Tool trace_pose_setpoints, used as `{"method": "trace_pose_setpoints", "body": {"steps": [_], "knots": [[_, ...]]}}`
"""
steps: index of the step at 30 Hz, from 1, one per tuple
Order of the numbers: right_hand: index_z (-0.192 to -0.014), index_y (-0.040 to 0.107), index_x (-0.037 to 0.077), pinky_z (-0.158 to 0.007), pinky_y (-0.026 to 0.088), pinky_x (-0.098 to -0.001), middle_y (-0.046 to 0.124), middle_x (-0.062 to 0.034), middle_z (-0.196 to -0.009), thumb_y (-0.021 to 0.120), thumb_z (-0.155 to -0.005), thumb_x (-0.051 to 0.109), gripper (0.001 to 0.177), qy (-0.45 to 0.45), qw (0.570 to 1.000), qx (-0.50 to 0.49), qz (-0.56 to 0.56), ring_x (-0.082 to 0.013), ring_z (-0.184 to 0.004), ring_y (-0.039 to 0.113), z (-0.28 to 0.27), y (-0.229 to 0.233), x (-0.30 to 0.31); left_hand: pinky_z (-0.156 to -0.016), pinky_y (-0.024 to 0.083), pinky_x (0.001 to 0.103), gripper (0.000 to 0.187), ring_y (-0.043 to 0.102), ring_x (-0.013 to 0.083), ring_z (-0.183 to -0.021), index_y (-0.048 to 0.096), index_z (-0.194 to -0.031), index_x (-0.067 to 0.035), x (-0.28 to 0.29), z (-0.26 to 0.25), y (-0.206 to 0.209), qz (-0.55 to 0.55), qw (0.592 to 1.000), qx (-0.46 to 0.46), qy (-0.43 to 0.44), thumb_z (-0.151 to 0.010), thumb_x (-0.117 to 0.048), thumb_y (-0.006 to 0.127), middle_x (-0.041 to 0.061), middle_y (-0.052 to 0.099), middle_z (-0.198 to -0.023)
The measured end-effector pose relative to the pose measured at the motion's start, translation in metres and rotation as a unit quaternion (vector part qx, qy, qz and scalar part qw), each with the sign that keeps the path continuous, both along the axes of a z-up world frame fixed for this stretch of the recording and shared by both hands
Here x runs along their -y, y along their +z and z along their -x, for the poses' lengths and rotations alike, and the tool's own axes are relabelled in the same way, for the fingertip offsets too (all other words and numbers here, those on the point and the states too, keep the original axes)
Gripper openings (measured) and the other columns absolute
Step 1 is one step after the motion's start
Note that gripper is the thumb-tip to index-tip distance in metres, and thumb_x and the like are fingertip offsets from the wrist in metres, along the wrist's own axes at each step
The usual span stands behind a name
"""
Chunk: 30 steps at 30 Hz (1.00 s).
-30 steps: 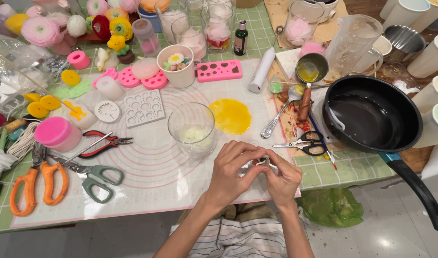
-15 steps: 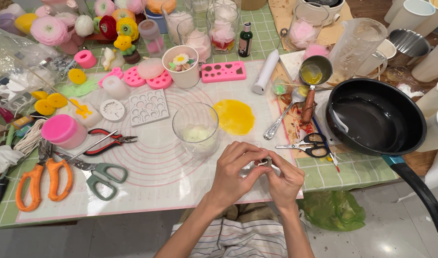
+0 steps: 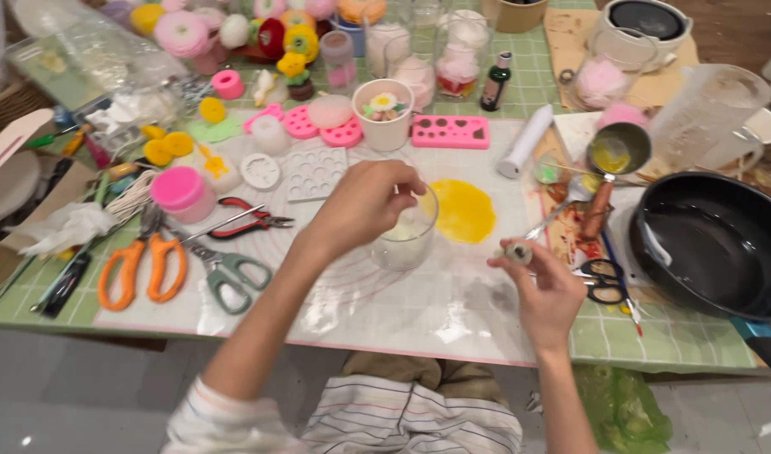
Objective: Preparing and assembling small decorative candle molds on a workbench.
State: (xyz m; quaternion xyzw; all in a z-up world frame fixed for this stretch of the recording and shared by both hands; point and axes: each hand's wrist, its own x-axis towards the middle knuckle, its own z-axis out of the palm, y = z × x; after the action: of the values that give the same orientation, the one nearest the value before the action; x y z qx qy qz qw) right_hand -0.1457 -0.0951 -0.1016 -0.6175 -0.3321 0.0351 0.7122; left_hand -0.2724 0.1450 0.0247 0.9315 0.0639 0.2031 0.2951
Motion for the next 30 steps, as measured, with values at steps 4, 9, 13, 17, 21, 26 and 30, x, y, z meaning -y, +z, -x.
{"method": "trace_pose_setpoints", "body": {"steps": [4,9,13,17,21,26,30], "knots": [[-0.120,0.066,-0.010,-0.087,0.062,-0.0317,0.073,-0.0139,-0.108,0.068,-0.094,-0.010,0.026,0.060,0.998,0.012,-0.016,-0.0213,-0.094,0.075,-0.024,0.008,-0.025,-0.073,0.056,0.037,0.011,0.075,0.0237,-0.083,0.075,-0.090,-0.005,-0.035,-0.044,-0.043,-0.044,0.982,-0.158,-0.093,-0.079,-0.006,0.073,0.011,0.076,-0.085],[-0.126,0.061,-0.011,-0.090,0.061,-0.0331,0.072,-0.0162,-0.114,0.067,-0.097,-0.006,0.030,0.160,0.985,-0.051,-0.035,-0.0219,-0.096,0.074,-0.058,-0.006,-0.046,-0.073,0.057,0.041,0.016,0.074,0.0279,-0.088,0.076,-0.088,-0.007,-0.035,-0.069,-0.075,-0.110,0.912,-0.375,-0.124,-0.076,-0.005,0.066,0.013,0.076,-0.091],[-0.131,0.059,-0.009,-0.090,0.059,-0.0319,0.071,-0.0163,-0.116,0.065,-0.097,-0.003,0.034,0.159,0.984,-0.073,-0.019,-0.0216,-0.095,0.074,-0.060,-0.009,-0.047,-0.074,0.055,0.043,0.016,0.071,0.0306,-0.091,0.074,-0.091,-0.007,-0.039,-0.078,-0.096,-0.123,0.911,-0.369,-0.135,-0.077,-0.006,0.066,0.014,0.074,-0.094],[-0.132,0.056,-0.006,-0.088,0.058,-0.0308,0.071,-0.0167,-0.117,0.064,-0.097,-0.001,0.036,0.151,0.982,-0.114,-0.020,-0.0215,-0.094,0.074,-0.060,-0.019,-0.046,-0.074,0.055,0.043,0.015,0.072,0.0331,-0.090,0.076,-0.090,-0.007,-0.041,-0.078,-0.114,-0.136,0.921,-0.346,-0.113,-0.078,-0.006,0.066,0.016,0.075,-0.093],[-0.127,0.058,-0.010,-0.089,0.059,-0.0325,0.071,-0.0167,-0.118,0.065,-0.099,-0.001,0.031,0.166,0.980,-0.105,-0.021,-0.0222,-0.094,0.074,-0.064,-0.033,-0.046,-0.071,0.055,0.044,0.012,0.071,0.0347,-0.087,0.075,-0.086,-0.007,-0.040,-0.077,-0.109,-0.168,0.921,-0.336,-0.104,-0.075,-0.006,0.070,0.017,0.073,-0.090],[-0.138,0.055,-0.007,-0.088,0.059,-0.0332,0.071,-0.0155,-0.118,0.064,-0.098,0.001,0.042,0.167,0.977,-0.129,-0.023,-0.0226,-0.093,0.074,-0.062,-0.028,-0.046,-0.068,0.055,0.042,0.012,0.072,0.0284,-0.077,0.073,-0.075,-0.004,-0.039,-0.058,-0.060,-0.116,0.951,-0.258,-0.122,-0.064,-0.004,0.078,0.013,0.075,-0.078],[-0.147,0.049,-0.006,-0.094,0.058,-0.0354,0.069,-0.0162,-0.122,0.063,-0.098,0.003,0.051,0.180,0.960,-0.205,-0.056,-0.0254,-0.101,0.074,-0.066,-0.027,-0.046,-0.063,0.057,0.034,0.008,0.075,0.0170,-0.070,0.070,-0.079,0.000,-0.028,-0.044,-0.012,0.019,0.985,-0.148,-0.087,-0.074,0.003,0.075,0.012,0.076,-0.075]]}}
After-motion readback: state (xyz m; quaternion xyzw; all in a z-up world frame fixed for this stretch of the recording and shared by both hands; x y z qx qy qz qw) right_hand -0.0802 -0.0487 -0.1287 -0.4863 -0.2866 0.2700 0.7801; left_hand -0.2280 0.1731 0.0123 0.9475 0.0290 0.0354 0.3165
